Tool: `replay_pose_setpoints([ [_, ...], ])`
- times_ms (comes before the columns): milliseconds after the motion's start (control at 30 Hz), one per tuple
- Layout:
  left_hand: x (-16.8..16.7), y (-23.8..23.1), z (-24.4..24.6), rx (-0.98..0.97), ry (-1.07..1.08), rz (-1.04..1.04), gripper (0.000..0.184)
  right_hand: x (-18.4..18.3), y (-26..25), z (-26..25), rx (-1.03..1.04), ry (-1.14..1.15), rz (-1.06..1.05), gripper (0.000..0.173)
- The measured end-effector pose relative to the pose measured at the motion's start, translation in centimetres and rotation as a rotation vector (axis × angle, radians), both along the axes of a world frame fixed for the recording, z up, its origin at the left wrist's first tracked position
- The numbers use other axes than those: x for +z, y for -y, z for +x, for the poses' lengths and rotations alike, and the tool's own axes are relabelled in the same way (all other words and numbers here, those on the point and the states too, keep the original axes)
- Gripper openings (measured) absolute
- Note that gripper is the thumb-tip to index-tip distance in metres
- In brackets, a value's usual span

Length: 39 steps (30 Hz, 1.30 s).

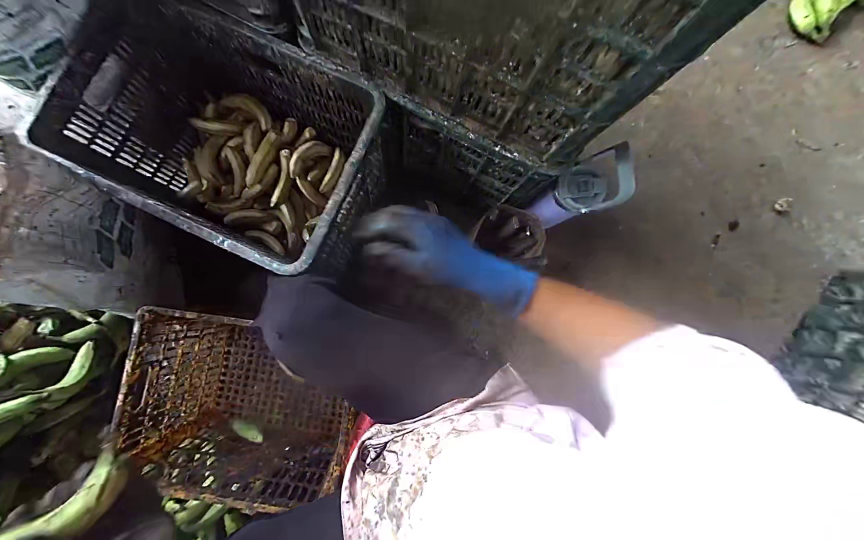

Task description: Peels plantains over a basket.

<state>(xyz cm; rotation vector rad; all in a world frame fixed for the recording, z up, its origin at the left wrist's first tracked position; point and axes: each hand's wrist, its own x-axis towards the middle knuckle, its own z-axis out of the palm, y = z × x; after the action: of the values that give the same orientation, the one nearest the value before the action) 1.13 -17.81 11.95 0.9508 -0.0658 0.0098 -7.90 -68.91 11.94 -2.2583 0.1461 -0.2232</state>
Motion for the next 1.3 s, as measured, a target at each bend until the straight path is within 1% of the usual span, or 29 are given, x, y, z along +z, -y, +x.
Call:
replay_pose_setpoints([
  [33,-0.4,1.0,0.0,-0.054,-0.008,-0.014,0.037,-2.8,3.3,-2.8,-0.017,-0.198,-0.244,0.034],
  [67,-0.1,3.1,-0.3,-0.022,-0.023,-0.024,0.033,-6.4,6.2,-5.7,-0.009,-0.365,-0.419,0.04],
  [133,0.6,5.9,-0.8,0.031,-0.002,-0.04,0.031,-11.6,9.8,-10.5,0.073,-0.73,-0.532,0.056],
  [167,0.8,6.6,-0.9,0.047,0.013,-0.059,0.031,-13.3,10.7,-11.9,0.108,-0.876,-0.547,0.058],
  [200,1.1,6.9,-1.1,0.063,0.014,-0.067,0.032,-14.4,11.4,-12.8,0.128,-0.951,-0.561,0.054],
  [233,1.4,6.9,-1.2,0.08,0.014,-0.073,0.034,-14.9,12.0,-13.1,0.131,-0.969,-0.57,0.047],
  [300,2.1,6.2,-1.5,0.107,0.022,-0.067,0.038,-14.5,13.4,-11.9,0.125,-0.986,-0.6,0.04],
  [333,2.5,5.7,-1.6,0.123,0.018,-0.074,0.037,-13.7,14.3,-10.9,0.132,-1.0,-0.597,0.042],
  [400,3.3,4.7,-2.1,0.138,0.01,-0.095,0.034,-12.5,15.9,-9.6,0.193,-1.072,-0.628,0.054],
  [467,3.4,3.7,-2.3,0.131,0.006,-0.133,0.033,-11.9,15.7,-10.4,0.238,-1.142,-0.624,0.06],
  [533,3.1,3.5,-2.4,0.171,-0.022,-0.148,0.033,-14.0,15.2,-12.4,0.238,-1.208,-0.588,0.059],
  [567,2.8,3.5,-2.6,0.19,-0.037,-0.14,0.035,-15.6,15.3,-13.2,0.24,-1.231,-0.597,0.055],
  [633,2.1,3.3,-3.2,0.237,-0.09,-0.108,0.039,-16.8,15.3,-13.1,0.248,-1.221,-0.652,0.046],
  [667,1.7,3.0,-3.4,0.257,-0.12,-0.1,0.041,-16.4,15.3,-12.5,0.25,-1.206,-0.681,0.04],
  [700,1.4,2.7,-3.6,0.28,-0.151,-0.087,0.042,-15.1,15.1,-11.6,0.244,-1.2,-0.705,0.035],
  [767,1.0,2.5,-3.7,0.322,-0.175,-0.043,0.046,-10.6,15.2,-8.6,0.188,-1.193,-0.701,0.031],
  [800,1.2,2.6,-3.7,0.341,-0.178,-0.035,0.045,-7.0,14.9,-6.6,0.149,-1.143,-0.629,0.029],
  [833,1.7,2.9,-3.7,0.357,-0.18,-0.04,0.041,-2.6,14.1,-4.8,0.127,-1.041,-0.509,0.029],
  [867,2.3,3.4,-3.7,0.381,-0.189,-0.035,0.037,1.9,12.8,-3.3,0.144,-0.906,-0.35,0.035],
  [900,3.0,4.1,-3.8,0.416,-0.212,-0.025,0.034,5.8,11.2,-2.5,0.188,-0.712,-0.173,0.041],
  [933,3.4,4.7,-3.9,0.431,-0.217,-0.013,0.032,8.6,9.1,-2.1,0.239,-0.502,0.0,0.048],
  [967,3.6,5.1,-4.1,0.431,-0.201,-0.008,0.034,10.0,7.0,-1.5,0.289,-0.306,0.198,0.052],
  [1000,3.7,5.3,-4.4,0.415,-0.171,0.016,0.04,10.3,4.8,-0.7,0.348,-0.144,0.387,0.052],
  [1033,4.0,5.6,-4.6,0.41,-0.149,0.057,0.045,10.1,2.2,0.2,0.41,-0.036,0.549,0.052],
  [1100,4.7,6.0,-5.1,0.409,-0.106,0.161,0.05,8.9,-2.9,1.9,0.565,0.052,0.776,0.05],
  [1167,4.9,6.1,-5.6,0.405,-0.045,0.245,0.054,7.4,-8.4,4.0,0.686,0.047,0.976,0.042],
  [1233,5.2,6.3,-6.0,0.43,-0.023,0.306,0.056,6.4,-14.6,5.4,0.709,-0.068,1.18,0.041],
  [1267,5.4,6.4,-6.2,0.447,-0.009,0.324,0.055,6.2,-17.7,5.4,0.68,-0.132,1.185,0.041],
  [1300,5.4,6.4,-6.4,0.458,0.018,0.338,0.057,5.8,-20.5,5.2,0.634,-0.172,1.111,0.042],
])
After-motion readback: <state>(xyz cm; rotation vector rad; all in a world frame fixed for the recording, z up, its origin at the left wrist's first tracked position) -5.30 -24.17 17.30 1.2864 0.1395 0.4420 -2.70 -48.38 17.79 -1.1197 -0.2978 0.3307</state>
